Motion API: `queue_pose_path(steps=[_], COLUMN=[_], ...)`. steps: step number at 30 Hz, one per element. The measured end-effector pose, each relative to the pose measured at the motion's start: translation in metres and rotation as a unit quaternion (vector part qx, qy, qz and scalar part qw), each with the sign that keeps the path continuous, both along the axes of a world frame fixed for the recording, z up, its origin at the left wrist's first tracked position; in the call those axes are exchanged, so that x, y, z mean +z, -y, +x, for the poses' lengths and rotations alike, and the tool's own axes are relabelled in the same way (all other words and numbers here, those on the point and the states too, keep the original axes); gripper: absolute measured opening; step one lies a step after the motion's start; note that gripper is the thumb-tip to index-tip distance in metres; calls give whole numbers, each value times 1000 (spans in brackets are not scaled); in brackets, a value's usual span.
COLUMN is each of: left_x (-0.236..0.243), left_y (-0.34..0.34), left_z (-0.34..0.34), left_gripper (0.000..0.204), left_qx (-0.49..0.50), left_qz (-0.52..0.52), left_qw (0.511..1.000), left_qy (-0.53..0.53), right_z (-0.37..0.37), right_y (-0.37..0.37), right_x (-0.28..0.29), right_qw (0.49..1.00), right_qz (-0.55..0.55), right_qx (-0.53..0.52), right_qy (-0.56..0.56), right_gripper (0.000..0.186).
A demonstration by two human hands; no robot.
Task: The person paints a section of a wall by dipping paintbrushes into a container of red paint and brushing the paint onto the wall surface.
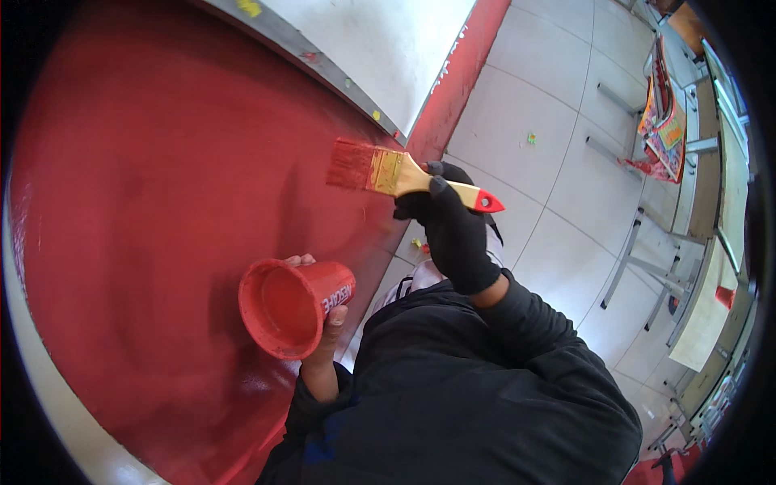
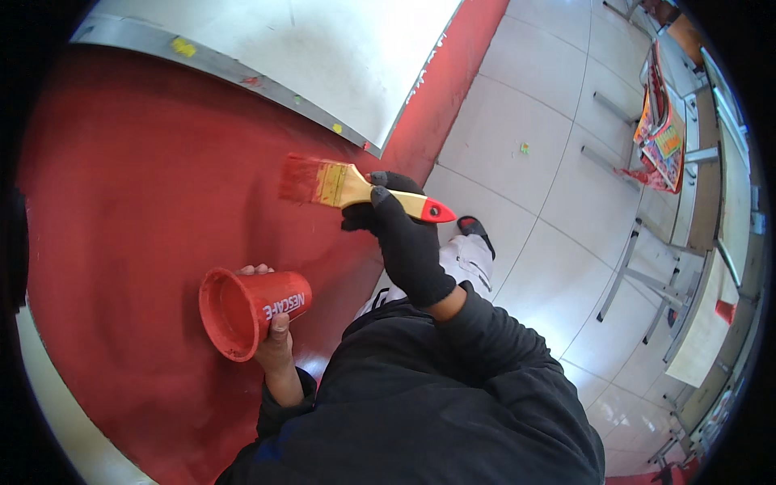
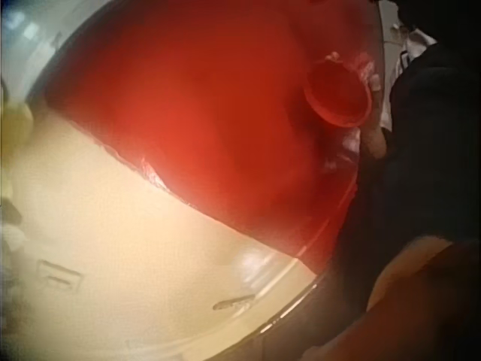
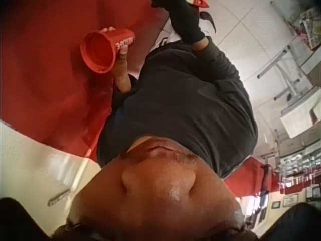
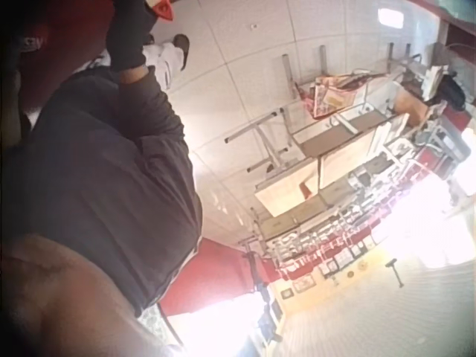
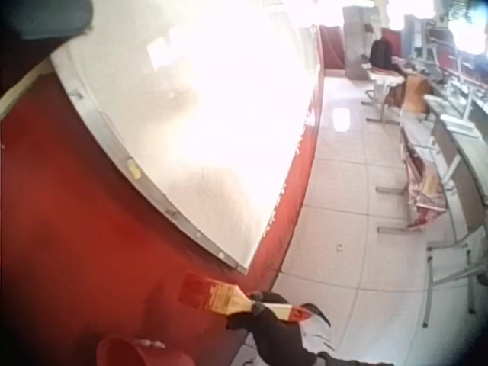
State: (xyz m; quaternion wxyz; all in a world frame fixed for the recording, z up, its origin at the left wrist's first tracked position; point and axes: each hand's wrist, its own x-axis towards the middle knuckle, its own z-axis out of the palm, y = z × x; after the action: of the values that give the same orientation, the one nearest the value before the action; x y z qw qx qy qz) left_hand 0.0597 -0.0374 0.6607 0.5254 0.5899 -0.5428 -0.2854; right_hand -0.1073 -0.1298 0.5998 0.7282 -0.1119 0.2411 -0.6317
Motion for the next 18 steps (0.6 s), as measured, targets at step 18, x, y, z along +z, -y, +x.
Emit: queue_pose_path(steps=[18], left_x=[-3], left_y=[8], left_z=[6], left_gripper=[82], left_qx=[-1], left_qz=[-86], left_qw=[995], left_qy=[42], right_z=[71], right_y=[12], right_x=[-129], right_qw=[847], right_qz=[-58], right_qx=[-168], right_qy=[-501], right_gripper=[20])
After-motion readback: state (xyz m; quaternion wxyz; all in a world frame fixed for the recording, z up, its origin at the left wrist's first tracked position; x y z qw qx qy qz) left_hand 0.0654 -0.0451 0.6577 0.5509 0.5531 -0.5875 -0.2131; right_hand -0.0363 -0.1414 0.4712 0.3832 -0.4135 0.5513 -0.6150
